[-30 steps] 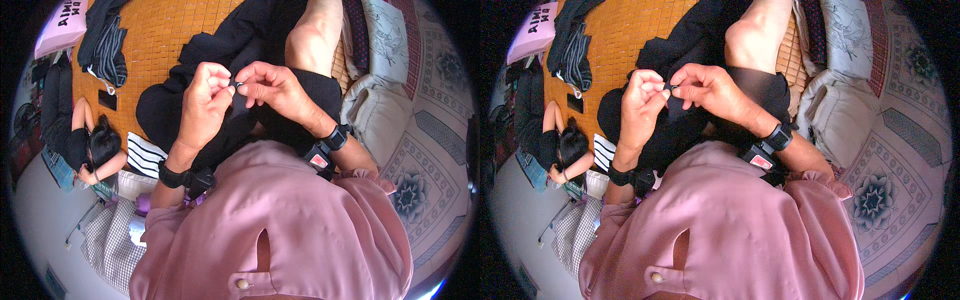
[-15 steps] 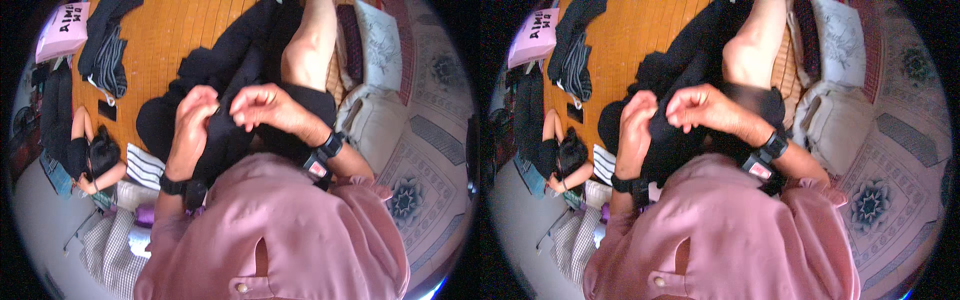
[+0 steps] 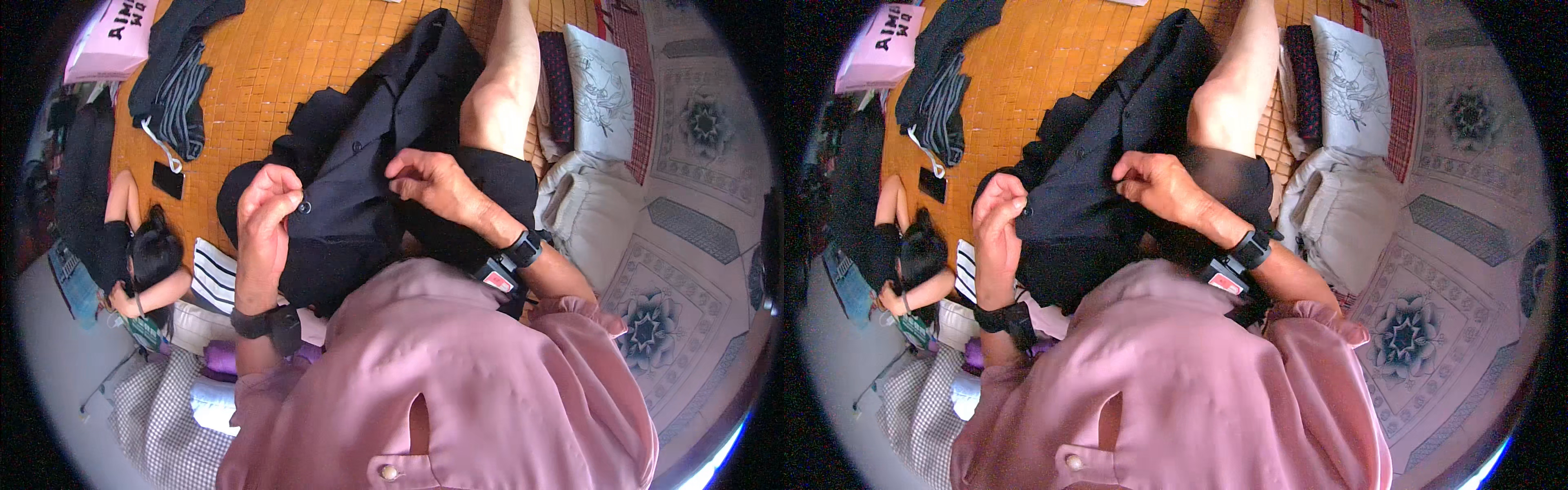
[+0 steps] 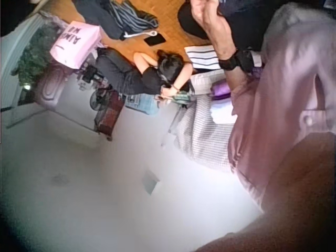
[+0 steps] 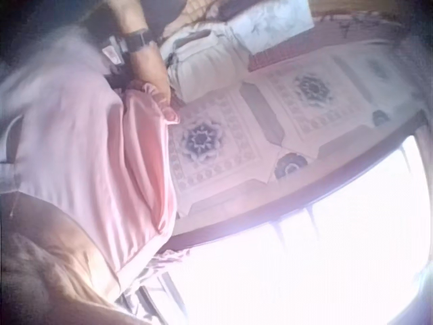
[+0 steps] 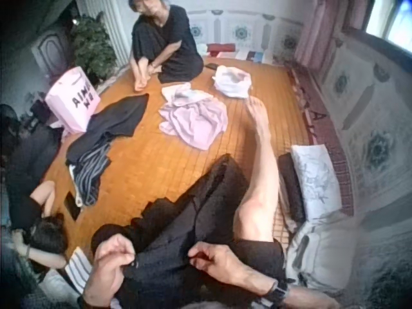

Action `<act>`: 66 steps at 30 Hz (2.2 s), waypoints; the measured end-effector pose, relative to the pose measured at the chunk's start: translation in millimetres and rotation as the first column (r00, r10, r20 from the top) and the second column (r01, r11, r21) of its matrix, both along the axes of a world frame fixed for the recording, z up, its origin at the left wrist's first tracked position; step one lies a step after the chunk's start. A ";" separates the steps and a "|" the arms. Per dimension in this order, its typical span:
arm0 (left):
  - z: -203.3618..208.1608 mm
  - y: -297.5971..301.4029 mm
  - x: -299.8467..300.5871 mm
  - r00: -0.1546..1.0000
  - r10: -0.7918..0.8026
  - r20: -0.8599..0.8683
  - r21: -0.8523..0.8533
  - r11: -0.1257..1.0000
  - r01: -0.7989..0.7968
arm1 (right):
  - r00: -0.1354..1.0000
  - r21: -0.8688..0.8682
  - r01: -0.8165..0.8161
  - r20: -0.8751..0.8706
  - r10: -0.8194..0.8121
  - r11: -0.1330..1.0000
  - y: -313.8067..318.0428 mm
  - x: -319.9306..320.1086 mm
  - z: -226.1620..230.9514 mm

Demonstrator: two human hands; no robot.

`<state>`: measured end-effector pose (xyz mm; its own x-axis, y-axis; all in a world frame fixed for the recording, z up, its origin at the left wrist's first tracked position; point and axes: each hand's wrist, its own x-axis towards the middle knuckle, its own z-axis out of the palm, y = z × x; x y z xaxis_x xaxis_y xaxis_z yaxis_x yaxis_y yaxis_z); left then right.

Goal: The person buttons a black shirt by hand while sitting on a floor mat.

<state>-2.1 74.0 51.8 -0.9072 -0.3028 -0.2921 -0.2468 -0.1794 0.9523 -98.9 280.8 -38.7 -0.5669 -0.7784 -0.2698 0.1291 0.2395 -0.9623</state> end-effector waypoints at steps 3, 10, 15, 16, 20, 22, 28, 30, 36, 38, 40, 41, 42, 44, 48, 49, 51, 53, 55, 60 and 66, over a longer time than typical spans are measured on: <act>4.8 -5.8 7.9 1.000 -0.016 -0.012 -0.018 1.000 0.015 | 0.988 -0.132 0.138 0.082 -0.127 0.982 5.2 -7.2 9.6; 22.0 -22.8 39.8 0.996 -0.012 -0.090 -0.057 0.998 0.007 | 0.434 0.136 -0.148 -0.881 0.188 0.980 -34.4 -70.3 40.1; 31.3 -29.5 61.7 0.998 0.041 -0.047 -0.134 0.990 -0.047 | 0.262 0.648 -0.293 -0.652 0.711 0.703 -54.1 -116.1 13.3; 26.7 -35.0 66.5 0.999 0.015 -0.045 -0.193 0.981 -0.024 | 0.343 0.561 -0.363 -0.662 0.666 0.744 -48.1 -133.5 10.5; 0.5 -35.7 98.8 0.994 0.045 0.100 -0.230 0.973 -0.021 | 0.278 0.517 -0.198 -0.785 0.553 0.833 -42.8 -126.9 66.9; -13.1 -22.7 99.4 0.999 -0.028 0.035 -0.174 0.984 0.034 | 0.331 0.553 -0.066 -0.773 0.541 0.831 -38.8 -126.9 83.8; -18.1 -4.0 48.8 0.997 -0.057 -0.043 -0.199 0.979 0.048 | 0.264 0.370 0.168 -0.910 0.320 0.914 -28.1 -160.9 129.6; -22.2 3.7 33.3 0.996 -0.088 -0.025 -0.181 0.980 0.082 | 0.202 0.163 0.182 -0.971 0.125 0.970 -19.7 -167.7 134.4; -76.3 19.8 -3.1 0.990 -0.098 0.105 -0.052 0.993 0.103 | 0.490 -0.114 0.388 -0.815 -0.309 0.915 -21.3 -122.0 75.8; -88.1 20.9 -8.2 0.978 -0.011 0.209 -0.070 0.997 0.027 | 0.823 -0.095 0.235 -0.509 -0.250 0.967 -19.8 -78.7 33.2; -94.1 18.8 -8.2 0.976 0.001 0.218 -0.088 0.996 0.018 | 0.990 -0.053 0.080 -0.116 -0.085 0.995 -15.9 -36.4 -2.9; -97.3 17.7 -8.6 0.977 0.021 0.211 -0.103 0.995 0.001 | 0.994 -0.020 0.062 -0.084 -0.063 0.998 -14.2 -19.5 -13.4; -96.1 16.9 -8.4 0.975 0.019 0.223 -0.111 0.994 0.006 | 0.987 -0.025 0.105 -0.121 -0.107 0.994 -15.3 -6.7 -21.2; -89.9 19.6 -7.4 0.976 0.020 0.217 0.028 0.999 -0.027 | 0.990 -0.035 0.109 0.096 -0.105 0.993 -17.0 3.5 -31.3; -89.4 28.8 -5.9 0.968 -0.021 0.249 0.030 0.999 0.014 | 0.975 -0.139 0.158 0.179 -0.132 0.978 -25.2 6.7 -40.5; -89.4 32.3 -7.6 0.966 -0.019 0.258 0.025 1.000 0.013 | 0.973 -0.142 0.159 0.189 -0.131 0.977 -25.3 5.8 -40.4; -85.1 39.4 -8.5 0.977 -0.009 0.214 0.020 1.000 0.005 | 0.957 -0.126 0.175 0.253 -0.139 0.976 -26.9 6.1 -32.9; -84.6 43.4 -12.5 0.974 -0.018 0.227 0.006 1.000 0.017 | 0.922 -0.157 0.203 0.362 -0.135 0.966 -24.4 9.3 -33.4; -80.3 47.7 -16.6 0.978 -0.058 0.201 -0.048 0.996 0.069 | 0.905 -0.107 0.150 0.414 -0.093 0.983 -19.3 12.9 -33.7; -80.0 50.0 -13.5 0.973 -0.029 0.231 -0.089 0.995 0.051 | 0.848 -0.057 0.215 0.507 -0.157 0.975 -18.2 19.4 -42.0; -77.1 34.3 -4.0 0.973 -0.098 0.211 -0.559 0.804 0.202 | 0.632 -0.066 0.421 0.737 -0.240 0.905 -17.6 22.8 -38.2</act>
<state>-6.0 108.2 -25.2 -0.9099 -0.3260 -0.2565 -0.3858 0.4382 0.8118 -76.1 263.2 -76.9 -0.5097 -0.6632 -0.5481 0.8090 -0.1526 -0.5677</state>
